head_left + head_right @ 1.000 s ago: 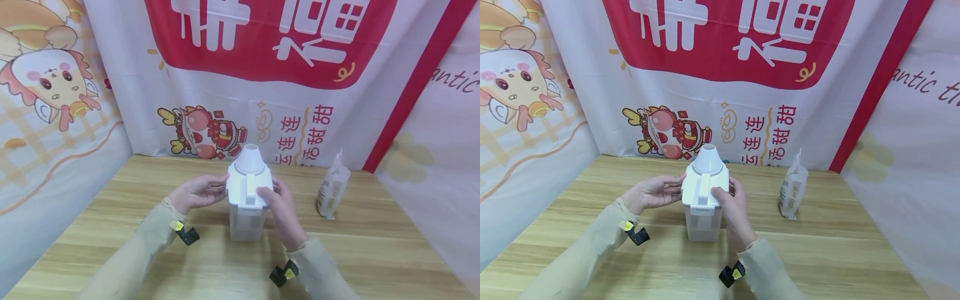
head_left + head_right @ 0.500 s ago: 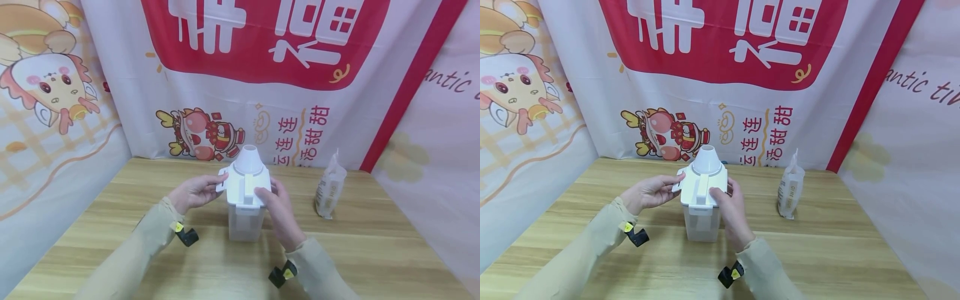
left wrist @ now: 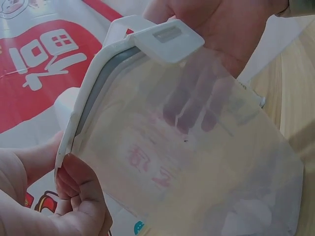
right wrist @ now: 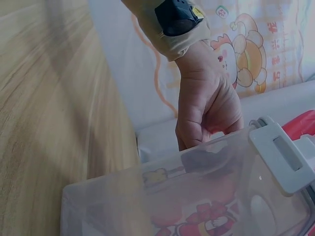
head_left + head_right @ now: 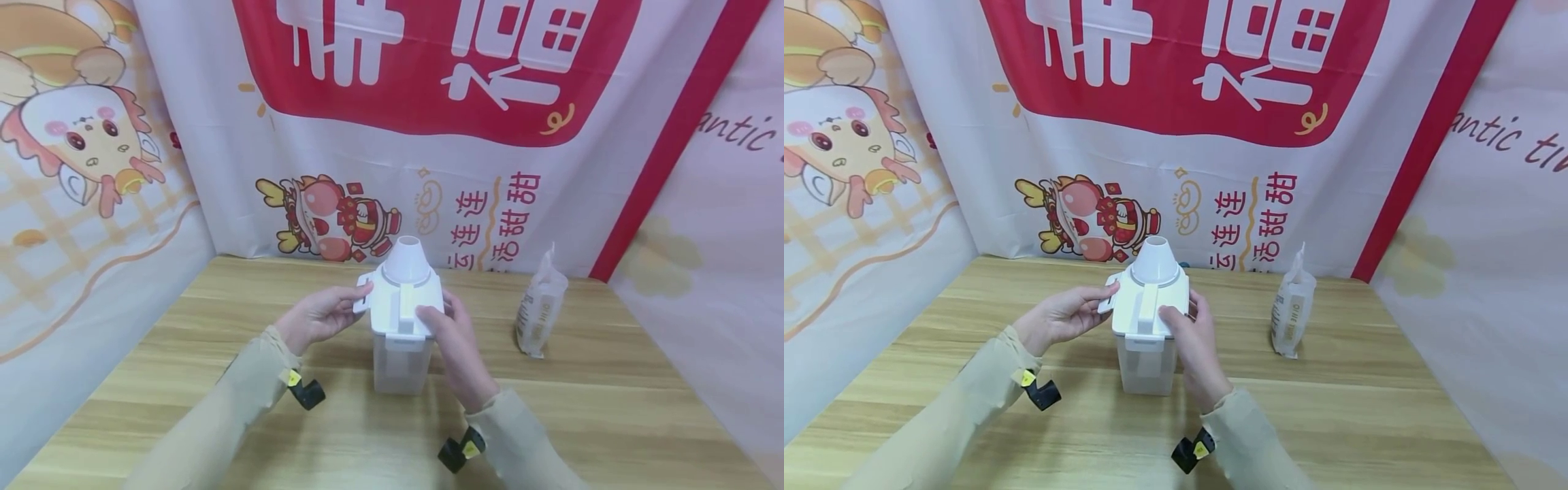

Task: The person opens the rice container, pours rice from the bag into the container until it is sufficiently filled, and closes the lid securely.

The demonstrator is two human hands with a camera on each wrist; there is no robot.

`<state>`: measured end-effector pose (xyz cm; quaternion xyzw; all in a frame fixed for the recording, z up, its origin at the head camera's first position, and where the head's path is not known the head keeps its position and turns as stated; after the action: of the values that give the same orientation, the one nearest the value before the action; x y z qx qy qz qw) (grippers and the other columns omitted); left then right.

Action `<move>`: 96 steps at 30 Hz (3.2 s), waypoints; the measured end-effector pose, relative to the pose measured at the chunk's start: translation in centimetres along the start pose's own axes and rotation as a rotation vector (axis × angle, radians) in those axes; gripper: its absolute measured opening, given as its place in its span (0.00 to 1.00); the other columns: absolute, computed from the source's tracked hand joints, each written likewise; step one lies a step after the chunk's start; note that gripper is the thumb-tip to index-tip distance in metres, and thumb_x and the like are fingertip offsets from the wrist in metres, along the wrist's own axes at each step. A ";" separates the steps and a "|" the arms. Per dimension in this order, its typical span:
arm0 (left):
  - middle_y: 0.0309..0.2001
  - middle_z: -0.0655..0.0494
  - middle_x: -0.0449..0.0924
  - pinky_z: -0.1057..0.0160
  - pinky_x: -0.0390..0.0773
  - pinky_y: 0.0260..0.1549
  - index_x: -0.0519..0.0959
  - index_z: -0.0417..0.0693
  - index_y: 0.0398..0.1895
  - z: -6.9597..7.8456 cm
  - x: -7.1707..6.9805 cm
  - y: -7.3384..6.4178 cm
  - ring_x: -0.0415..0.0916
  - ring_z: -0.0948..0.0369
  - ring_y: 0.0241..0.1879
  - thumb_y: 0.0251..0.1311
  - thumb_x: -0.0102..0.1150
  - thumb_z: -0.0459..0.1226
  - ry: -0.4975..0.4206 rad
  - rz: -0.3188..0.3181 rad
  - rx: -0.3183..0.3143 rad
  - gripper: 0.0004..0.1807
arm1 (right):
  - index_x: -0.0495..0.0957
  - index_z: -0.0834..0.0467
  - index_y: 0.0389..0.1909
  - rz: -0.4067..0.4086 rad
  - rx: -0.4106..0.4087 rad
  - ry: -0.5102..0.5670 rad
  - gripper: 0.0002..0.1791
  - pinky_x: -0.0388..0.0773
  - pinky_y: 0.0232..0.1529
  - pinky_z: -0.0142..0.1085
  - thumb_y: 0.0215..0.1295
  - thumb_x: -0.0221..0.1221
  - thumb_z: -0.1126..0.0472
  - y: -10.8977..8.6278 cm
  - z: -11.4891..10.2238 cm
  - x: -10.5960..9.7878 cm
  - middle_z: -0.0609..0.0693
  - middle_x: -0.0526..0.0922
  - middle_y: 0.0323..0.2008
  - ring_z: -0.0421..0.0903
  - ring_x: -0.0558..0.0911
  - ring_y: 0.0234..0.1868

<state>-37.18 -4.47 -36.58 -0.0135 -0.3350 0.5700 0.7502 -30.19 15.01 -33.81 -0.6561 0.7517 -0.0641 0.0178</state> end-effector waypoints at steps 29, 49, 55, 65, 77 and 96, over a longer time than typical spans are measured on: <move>0.66 0.51 0.68 0.47 0.71 0.59 0.70 0.48 0.68 5.1 4.6 -5.2 0.67 0.50 0.63 0.64 0.62 0.47 1.020 0.173 0.684 0.30 | 0.59 0.56 0.73 -0.008 0.033 -0.042 0.42 0.65 0.65 0.54 0.59 0.65 0.55 0.2 -0.5 -0.5 0.57 0.64 0.68 0.55 0.68 0.64; 0.50 0.50 0.83 0.56 0.73 0.58 0.86 0.42 0.46 4.1 8.5 -8.6 0.74 0.54 0.55 0.62 0.66 0.35 1.226 -0.074 1.363 0.11 | 0.67 0.63 0.60 -0.266 0.345 0.368 0.18 0.71 0.61 0.46 0.73 0.52 0.62 3.4 1.3 -2.6 0.60 0.69 0.59 0.54 0.73 0.57; 0.50 0.54 0.84 0.57 0.73 0.58 0.86 0.44 0.47 3.7 8.1 -7.9 0.74 0.55 0.56 0.62 0.66 0.37 1.202 -0.094 1.299 0.12 | 0.69 0.61 0.61 -0.305 0.418 0.455 0.23 0.73 0.60 0.46 0.66 0.60 0.63 3.7 2.0 -2.9 0.59 0.69 0.60 0.54 0.73 0.59; 0.50 0.55 0.84 0.54 0.72 0.58 0.86 0.45 0.47 3.9 8.1 -7.7 0.73 0.56 0.56 0.61 0.67 0.39 1.196 -0.073 1.269 0.13 | 0.74 0.60 0.57 -0.383 0.444 0.484 0.20 0.71 0.62 0.46 0.65 0.63 0.63 4.1 2.1 -2.3 0.58 0.75 0.55 0.53 0.76 0.56; 0.50 0.58 0.83 0.57 0.74 0.57 0.86 0.49 0.48 3.8 8.1 -7.2 0.73 0.58 0.56 0.61 0.68 0.41 1.201 -0.067 1.219 0.13 | 0.72 0.61 0.52 -0.377 0.525 0.563 0.15 0.71 0.61 0.41 0.65 0.61 0.68 4.8 2.8 -2.1 0.55 0.78 0.44 0.48 0.78 0.46; 0.49 0.58 0.84 0.53 0.72 0.59 0.86 0.47 0.47 3.8 7.9 -7.3 0.72 0.57 0.58 0.62 0.67 0.39 1.173 -0.029 1.212 0.12 | 0.67 0.58 0.62 -0.344 0.533 0.635 0.27 0.71 0.60 0.40 0.63 0.62 0.70 5.0 3.1 -1.9 0.54 0.77 0.45 0.47 0.77 0.47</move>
<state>-31.94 -1.52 -26.86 0.1021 0.4726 0.5422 0.6872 -34.45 17.32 -37.61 -0.6920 0.5570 -0.4557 -0.0561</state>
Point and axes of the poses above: each hand's wrist, its own y-axis towards the middle knuckle, its own x-axis out of the palm, z = x × y, the point moved 10 cm from there along y, towards the middle knuckle
